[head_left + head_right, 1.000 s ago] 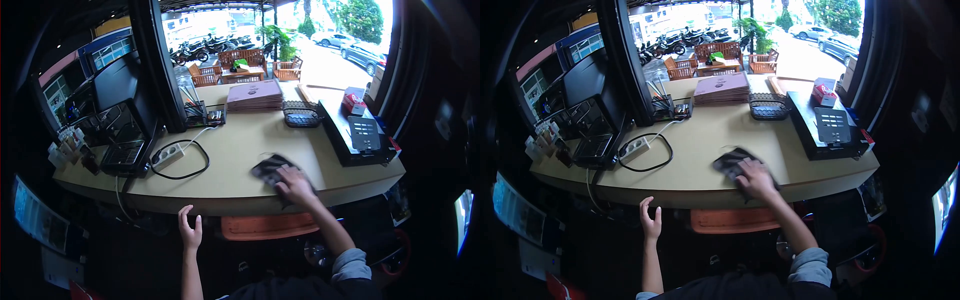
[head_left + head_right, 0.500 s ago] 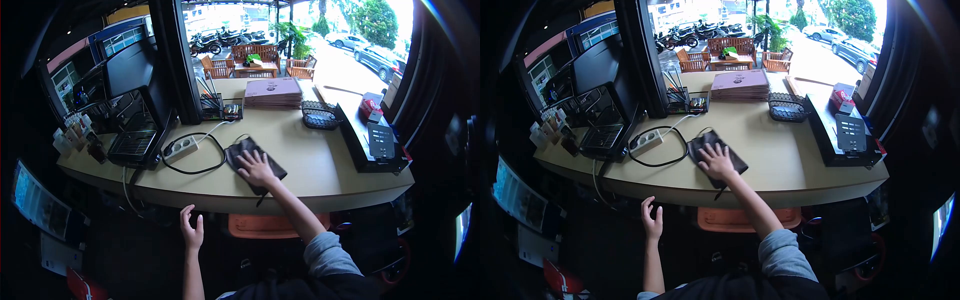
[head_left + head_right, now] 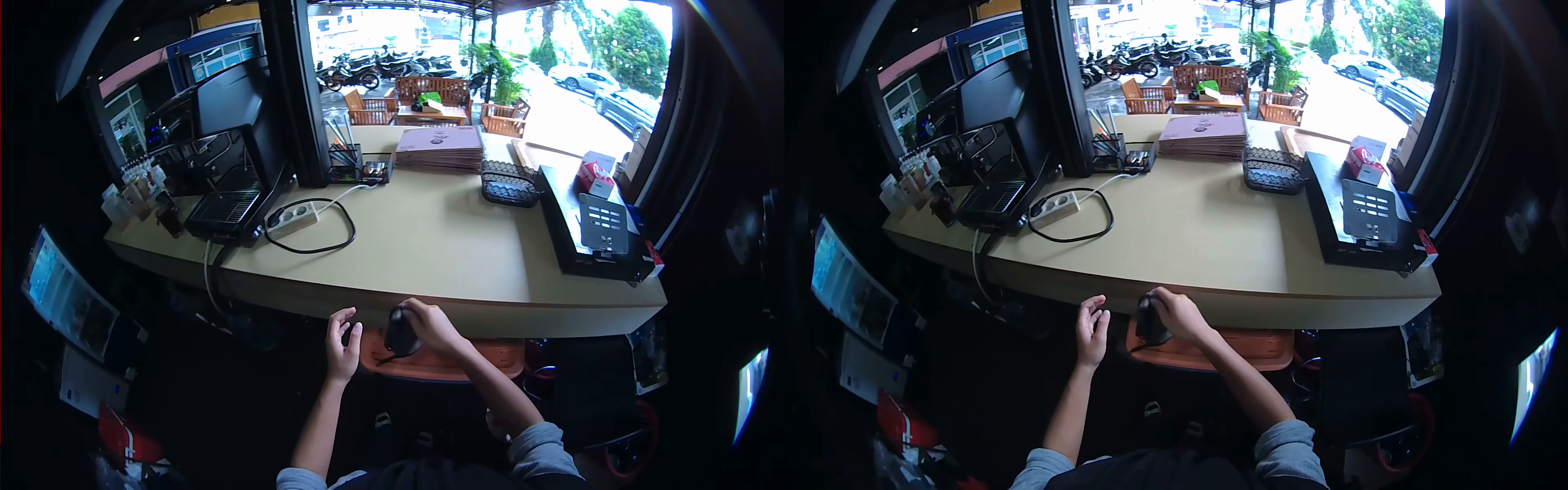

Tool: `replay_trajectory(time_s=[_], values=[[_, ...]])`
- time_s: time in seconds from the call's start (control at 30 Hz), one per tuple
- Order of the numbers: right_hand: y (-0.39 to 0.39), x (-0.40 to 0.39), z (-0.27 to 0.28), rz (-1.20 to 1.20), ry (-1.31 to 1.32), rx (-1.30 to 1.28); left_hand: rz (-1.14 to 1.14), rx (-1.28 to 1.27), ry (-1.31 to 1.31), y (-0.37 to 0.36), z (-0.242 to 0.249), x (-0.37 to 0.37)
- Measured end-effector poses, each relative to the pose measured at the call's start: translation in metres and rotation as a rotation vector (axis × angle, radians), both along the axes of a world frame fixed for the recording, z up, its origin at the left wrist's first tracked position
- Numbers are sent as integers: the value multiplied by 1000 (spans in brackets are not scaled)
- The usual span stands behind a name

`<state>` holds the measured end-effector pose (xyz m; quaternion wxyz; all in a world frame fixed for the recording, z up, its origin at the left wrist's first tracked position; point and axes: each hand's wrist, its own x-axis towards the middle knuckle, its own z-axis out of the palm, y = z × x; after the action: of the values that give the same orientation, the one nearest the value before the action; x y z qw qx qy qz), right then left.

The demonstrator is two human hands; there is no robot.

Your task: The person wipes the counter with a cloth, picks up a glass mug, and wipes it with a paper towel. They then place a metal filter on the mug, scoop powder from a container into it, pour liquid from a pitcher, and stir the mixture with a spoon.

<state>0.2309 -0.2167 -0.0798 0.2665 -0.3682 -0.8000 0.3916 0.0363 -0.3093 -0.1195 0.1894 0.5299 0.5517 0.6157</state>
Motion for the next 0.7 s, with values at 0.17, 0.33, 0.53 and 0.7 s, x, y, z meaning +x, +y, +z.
replay_trajectory(time_s=[0.17,0.33,0.53,0.7], values=[[-10,-30,-18,42,653,-446,-266,-120,-398,-34,-5,-10],[-58,-81,10,152,905,-841,-219,-158,-158,-78,39,-35],[-99,-176,14,357,724,-720,38,-31,-172,-143,52,-125],[-155,-302,34,506,364,30,215,-81,8,-228,59,-243]])
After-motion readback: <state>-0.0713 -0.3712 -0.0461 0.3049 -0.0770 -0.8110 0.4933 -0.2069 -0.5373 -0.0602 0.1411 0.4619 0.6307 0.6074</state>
